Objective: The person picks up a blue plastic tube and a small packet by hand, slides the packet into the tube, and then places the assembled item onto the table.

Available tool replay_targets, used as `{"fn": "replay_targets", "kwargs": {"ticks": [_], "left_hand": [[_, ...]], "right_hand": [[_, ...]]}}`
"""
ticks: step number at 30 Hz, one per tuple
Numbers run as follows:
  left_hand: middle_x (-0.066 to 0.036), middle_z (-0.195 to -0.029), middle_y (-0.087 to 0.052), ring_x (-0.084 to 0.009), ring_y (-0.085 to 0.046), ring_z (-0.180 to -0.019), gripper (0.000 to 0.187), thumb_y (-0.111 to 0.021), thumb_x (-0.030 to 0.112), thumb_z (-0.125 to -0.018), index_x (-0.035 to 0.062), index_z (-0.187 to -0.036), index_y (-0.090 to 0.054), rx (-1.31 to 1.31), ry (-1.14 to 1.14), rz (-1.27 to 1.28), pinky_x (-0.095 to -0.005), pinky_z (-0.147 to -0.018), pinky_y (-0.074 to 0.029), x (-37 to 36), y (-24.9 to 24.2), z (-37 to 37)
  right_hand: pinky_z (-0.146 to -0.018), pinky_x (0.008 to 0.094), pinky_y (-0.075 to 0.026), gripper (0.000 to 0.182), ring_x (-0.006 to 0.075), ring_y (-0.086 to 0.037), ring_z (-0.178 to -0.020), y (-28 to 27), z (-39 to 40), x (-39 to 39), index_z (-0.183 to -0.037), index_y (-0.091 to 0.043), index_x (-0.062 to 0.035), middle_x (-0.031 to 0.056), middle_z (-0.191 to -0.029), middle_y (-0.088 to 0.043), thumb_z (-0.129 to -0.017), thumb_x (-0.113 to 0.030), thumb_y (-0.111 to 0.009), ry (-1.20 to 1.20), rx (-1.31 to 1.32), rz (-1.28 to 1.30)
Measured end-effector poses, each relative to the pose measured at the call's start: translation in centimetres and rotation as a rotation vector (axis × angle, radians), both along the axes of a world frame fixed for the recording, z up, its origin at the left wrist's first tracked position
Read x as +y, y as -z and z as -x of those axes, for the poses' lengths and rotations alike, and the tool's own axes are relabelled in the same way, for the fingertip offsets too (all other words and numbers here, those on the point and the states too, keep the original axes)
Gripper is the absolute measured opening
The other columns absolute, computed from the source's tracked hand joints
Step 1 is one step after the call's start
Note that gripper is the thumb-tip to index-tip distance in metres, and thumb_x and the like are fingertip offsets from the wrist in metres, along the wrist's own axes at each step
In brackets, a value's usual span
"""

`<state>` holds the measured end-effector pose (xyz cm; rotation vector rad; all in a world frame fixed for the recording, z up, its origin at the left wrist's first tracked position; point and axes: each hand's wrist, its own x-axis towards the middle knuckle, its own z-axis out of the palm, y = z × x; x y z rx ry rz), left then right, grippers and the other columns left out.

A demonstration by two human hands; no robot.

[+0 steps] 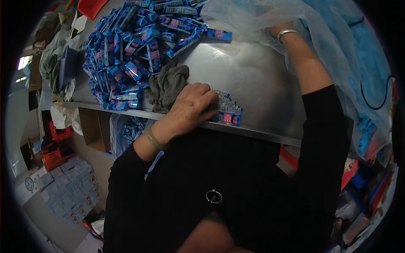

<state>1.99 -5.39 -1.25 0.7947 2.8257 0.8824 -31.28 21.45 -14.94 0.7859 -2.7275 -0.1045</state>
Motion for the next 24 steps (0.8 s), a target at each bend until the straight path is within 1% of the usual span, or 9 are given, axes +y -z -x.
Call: {"fn": "replay_targets", "kwargs": {"ticks": [4,6,7,9,10,12,15,22,24], "left_hand": [[-0.008,-0.086,-0.055,-0.0283,-0.055,-0.086,0.022,-0.073,0.007,-0.072,0.0068,-0.087,-0.056,-0.03,0.016,-0.021,-0.0386,-0.078,-0.043,0.3,0.2,0.3],[-0.008,-0.084,-0.055,-0.028,-0.055,-0.085,0.02,-0.071,0.007,-0.072,0.0066,-0.086,-0.056,-0.019,0.021,-0.029,-0.0385,-0.077,-0.043,0.4,0.3,0.4],[-0.008,-0.082,-0.055,-0.0277,-0.055,-0.084,0.018,-0.07,0.006,-0.072,0.0065,-0.084,-0.056,-0.013,0.029,-0.034,-0.0383,-0.076,-0.043,0.5,0.3,0.4],[-0.008,-0.081,-0.055,-0.0274,-0.055,-0.083,0.016,-0.069,0.006,-0.073,0.0067,-0.083,-0.057,0.052,0.038,0.019,-0.0382,-0.076,-0.042,0.6,0.4,0.3],[-0.008,-0.08,-0.054,-0.027,-0.055,-0.081,0.014,-0.067,0.005,-0.073,0.0068,-0.083,-0.057,0.113,0.048,0.074,-0.038,-0.075,-0.042,0.7,0.5,0.4],[-0.008,-0.08,-0.054,-0.0267,-0.054,-0.081,0.013,-0.066,0.005,-0.074,0.0068,-0.082,-0.057,0.144,0.048,0.096,-0.0379,-0.075,-0.042,0.9,0.6,0.2],[-0.008,-0.082,-0.054,-0.0264,-0.053,-0.081,0.011,-0.065,0.005,-0.074,0.0065,-0.081,-0.057,0.18,0.029,0.096,-0.0378,-0.075,-0.041,1.5,0.3,0.1],[-0.009,-0.083,-0.053,-0.0264,-0.052,-0.082,0.007,-0.062,0.003,-0.075,0.0054,-0.079,-0.057,0.14,0.05,0.054,-0.0372,-0.078,-0.041,2.3,0.1,0.0],[-0.009,-0.082,-0.053,-0.0263,-0.052,-0.082,0.005,-0.061,0.004,-0.076,0.0052,-0.079,-0.058,0.17,0.054,0.074,-0.037,-0.077,-0.041,2.4,0.2,0.0]], "right_hand": [[-0.095,0.0423,-0.044,0.033,0.0403,-0.057,-0.107,-5.1,-3.7,-0.5,-0.108,-0.063,-0.0025,0.0205,-0.116,-0.062,-0.094,-0.027,-0.046,0.049,-0.058,-0.098],[-0.092,0.0438,-0.045,0.035,0.039,-0.057,-0.106,-8.2,-7.2,0.0,-0.109,-0.062,-0.0023,0.0201,-0.118,-0.061,-0.093,-0.031,-0.051,0.03,-0.184,0.142],[-0.092,0.0438,-0.045,0.035,0.039,-0.057,-0.106,-9.1,-8.9,0.1,-0.109,-0.062,-0.0023,0.0201,-0.118,-0.061,-0.093,-0.031,-0.051,0.027,-0.18,0.139],[-0.089,0.0446,-0.046,0.035,0.038,-0.059,-0.104,-10.5,-12.1,0.6,-0.114,-0.059,-0.0057,0.0179,-0.113,-0.063,-0.092,-0.032,-0.053,0.207,-0.259,0.409],[-0.089,0.0446,-0.046,0.035,0.038,-0.059,-0.104,-10.8,-13.3,1.4,-0.114,-0.059,-0.0057,0.0179,-0.113,-0.063,-0.092,-0.032,-0.053,0.208,-0.255,0.406],[-0.085,0.0407,-0.047,0.03,0.0352,-0.059,-0.098,-10.8,-15.3,3.4,-0.108,-0.061,-0.0033,0.0156,-0.105,-0.062,-0.087,-0.025,-0.064,0.255,-0.468,0.614],[-0.08,0.0389,-0.047,0.029,0.034,-0.058,-0.09,-12.8,-19.1,5.0,-0.109,-0.06,-0.0025,0.0141,-0.098,-0.059,-0.086,-0.019,-0.065,0.207,-0.448,0.516],[-0.082,0.04,-0.045,0.035,0.0317,-0.057,-0.095,-13.1,-22.0,5.5,-0.104,-0.061,-0.0046,0.0116,-0.097,-0.058,-0.072,-0.01,-0.073,-0.017,-0.341,0.186],[-0.082,0.0406,-0.044,0.035,0.0284,-0.058,-0.095,-13.0,-22.5,4.1,-0.101,-0.062,-0.0086,0.0099,-0.093,-0.059,-0.069,-0.011,-0.075,-0.084,-0.118,0.167]]}}
